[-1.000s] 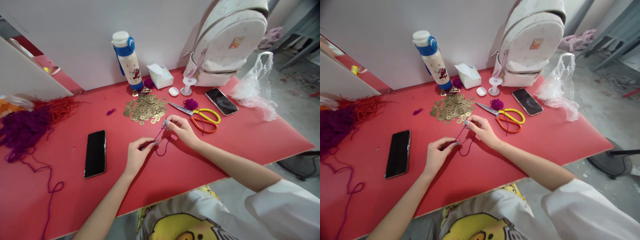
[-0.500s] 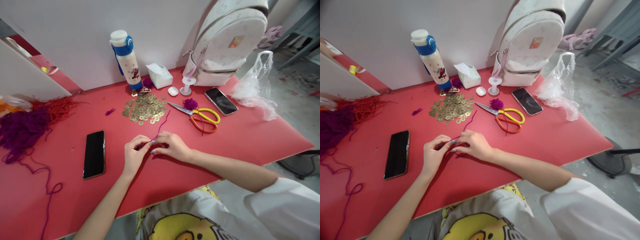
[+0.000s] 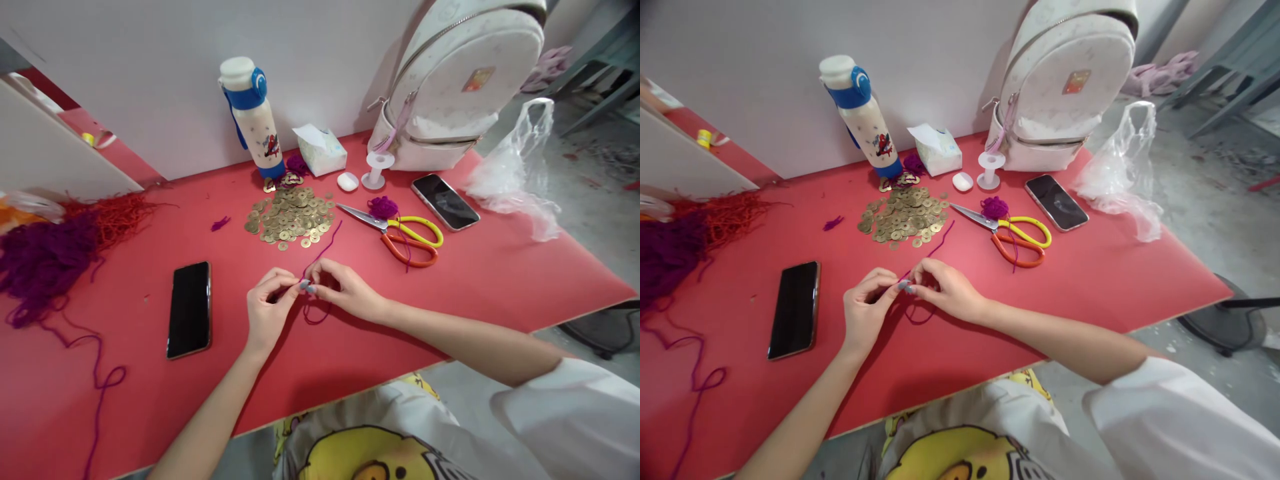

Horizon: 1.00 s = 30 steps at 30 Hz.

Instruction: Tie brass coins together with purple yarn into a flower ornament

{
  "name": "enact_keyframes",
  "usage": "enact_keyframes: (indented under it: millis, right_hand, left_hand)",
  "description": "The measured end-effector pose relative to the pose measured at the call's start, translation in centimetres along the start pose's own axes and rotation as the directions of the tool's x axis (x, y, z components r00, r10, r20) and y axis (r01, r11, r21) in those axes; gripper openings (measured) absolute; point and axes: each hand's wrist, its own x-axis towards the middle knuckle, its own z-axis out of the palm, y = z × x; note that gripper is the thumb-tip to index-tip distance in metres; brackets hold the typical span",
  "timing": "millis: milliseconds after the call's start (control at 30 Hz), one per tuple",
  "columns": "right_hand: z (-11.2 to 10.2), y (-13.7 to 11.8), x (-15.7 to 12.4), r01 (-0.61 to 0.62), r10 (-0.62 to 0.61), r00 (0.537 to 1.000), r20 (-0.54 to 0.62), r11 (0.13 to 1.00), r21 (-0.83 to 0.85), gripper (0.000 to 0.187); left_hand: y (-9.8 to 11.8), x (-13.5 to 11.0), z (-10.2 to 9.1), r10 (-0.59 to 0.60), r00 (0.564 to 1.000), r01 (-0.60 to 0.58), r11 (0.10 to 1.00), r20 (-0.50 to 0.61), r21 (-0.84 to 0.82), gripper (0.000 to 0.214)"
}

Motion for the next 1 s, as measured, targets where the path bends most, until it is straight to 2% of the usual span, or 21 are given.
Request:
enact_keyframes:
  millis: [67,133,233,400,500,600,667,733,800,867,933,1000]
  right_hand:
    - [0.3,0.0,0.0,-0.068,0.056,0.996,0.069,0.979,0.191,0.035]
    - [0.5,0.0,0.1,-0.124,0.068,0.986,0.151,0.910,0.395,0.043]
    - [0.4,0.2,0.2,-0.155,0.063,0.979,0.195,0.852,0.500,0.044]
    - [0.0,0.5,0.1,-0.114,0.073,0.986,0.149,0.953,0.281,0.023]
    - [-0.2,0.6,-0.1,-0.109,0.076,0.983,0.167,0.973,0.203,0.012]
    - [-0.4,0.4,-0.2,-0.087,0.068,0.982,0.174,0.991,0.102,0.009]
    - [-0.7,0.1,-0.1,-0.029,0.034,0.984,0.174,0.999,-0.032,0.009]
    - [-1.0,-0.1,-0.1,0.083,-0.051,0.983,0.175,0.981,-0.175,0.009]
    - [-1.3,-0.3,0.0,0.197,-0.157,0.973,0.168,0.947,-0.255,0.009]
    - [-1.5,-0.4,0.1,0.262,-0.236,0.963,0.131,0.930,-0.258,0.010]
    - [-1.6,-0.3,0.2,0.281,-0.271,0.960,0.072,0.933,-0.224,0.012]
    - [-1.5,-0.1,0.3,0.279,-0.279,0.960,0.025,0.943,-0.182,0.013]
  left_hand:
    - [0.0,-0.1,0.0,0.009,1.000,-0.009,1.000,0.012,0.010,0.014]
    - [0.0,-0.2,0.1,0.025,0.999,-0.025,0.999,0.021,0.021,0.013]
    - [0.1,-0.2,0.0,0.041,0.999,-0.042,0.998,0.022,0.047,0.015]
    - [0.1,-0.1,-0.1,0.023,0.999,-0.024,1.000,0.037,0.014,0.014]
    - [0.1,-0.2,0.0,0.004,0.999,-0.002,1.000,0.048,-0.024,0.013]
    - [0.2,-0.2,0.1,-0.006,1.000,0.006,1.000,0.018,0.005,0.016]
    - [0.2,-0.1,0.1,-0.015,1.000,0.016,0.998,-0.011,0.061,0.017]
    - [0.1,0.0,0.0,0.002,1.000,0.001,0.989,-0.017,0.148,0.016]
    - [-0.1,0.1,-0.2,0.055,0.998,-0.060,0.967,0.027,0.249,0.014]
    - [-0.3,0.1,-0.4,0.135,0.983,-0.170,0.931,0.128,0.323,0.013]
    - [-0.4,0.1,-0.5,0.239,0.941,-0.312,0.885,0.238,0.346,0.013]
    - [-0.5,0.0,-0.7,0.340,0.890,-0.432,0.840,0.303,0.329,0.015]
